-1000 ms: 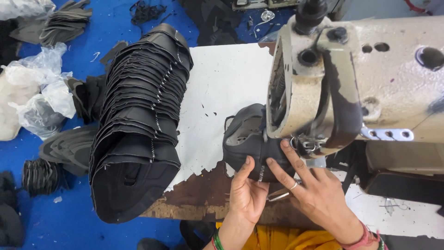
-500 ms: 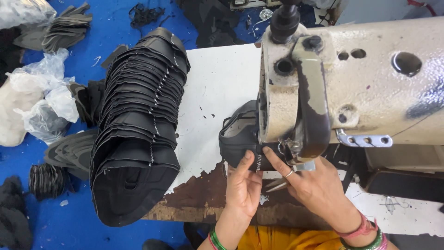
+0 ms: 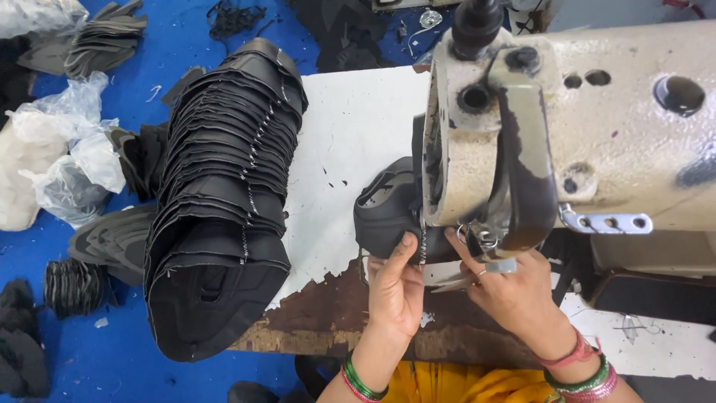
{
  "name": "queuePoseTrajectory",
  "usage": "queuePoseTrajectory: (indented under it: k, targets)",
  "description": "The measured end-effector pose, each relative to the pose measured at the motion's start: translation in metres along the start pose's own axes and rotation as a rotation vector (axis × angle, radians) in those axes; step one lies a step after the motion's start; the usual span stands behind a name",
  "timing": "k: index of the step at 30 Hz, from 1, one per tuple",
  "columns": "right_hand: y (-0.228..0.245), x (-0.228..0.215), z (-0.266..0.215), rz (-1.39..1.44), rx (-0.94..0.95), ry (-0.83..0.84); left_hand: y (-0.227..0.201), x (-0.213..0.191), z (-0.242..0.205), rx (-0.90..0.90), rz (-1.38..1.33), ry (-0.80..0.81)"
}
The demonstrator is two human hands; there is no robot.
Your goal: The person uses a sewing machine to stitch black shoe parts. They pick up a shoe part from a stack, guide it under the needle, and sew along the edge. After sewing, they cut the thread and place the finished part back on the stack.
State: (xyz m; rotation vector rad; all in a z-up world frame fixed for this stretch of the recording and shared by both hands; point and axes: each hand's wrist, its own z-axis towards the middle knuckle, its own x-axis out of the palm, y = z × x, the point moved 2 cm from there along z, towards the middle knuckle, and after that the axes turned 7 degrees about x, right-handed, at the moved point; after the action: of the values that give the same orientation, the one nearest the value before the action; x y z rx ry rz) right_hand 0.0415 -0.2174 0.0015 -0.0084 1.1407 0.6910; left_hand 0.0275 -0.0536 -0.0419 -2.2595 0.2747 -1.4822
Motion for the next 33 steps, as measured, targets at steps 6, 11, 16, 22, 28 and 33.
queuePoseTrajectory:
  k: [6,11,16,22,28,33]
  targets:
    - [-0.016,0.005,0.005,0.048,0.036,0.036,0.004,0.001,0.009,0.080,0.017,-0.015]
    - [-0.033,0.009,0.012,0.098,0.017,0.039,0.005,0.007,0.013,0.138,0.056,-0.032]
    - [-0.043,0.015,0.015,0.075,0.005,-0.018,0.012,-0.004,0.028,0.205,0.087,0.014]
    - [-0.050,0.016,0.019,0.250,0.134,0.082,0.016,-0.003,0.042,0.225,0.139,-0.029]
    - [-0.092,0.070,-0.082,-0.175,0.259,0.338,0.007,-0.001,0.021,0.262,0.249,-0.168]
    - [-0.102,0.103,-0.202,0.683,0.588,0.247,-0.030,-0.093,0.008,0.760,0.703,-0.216]
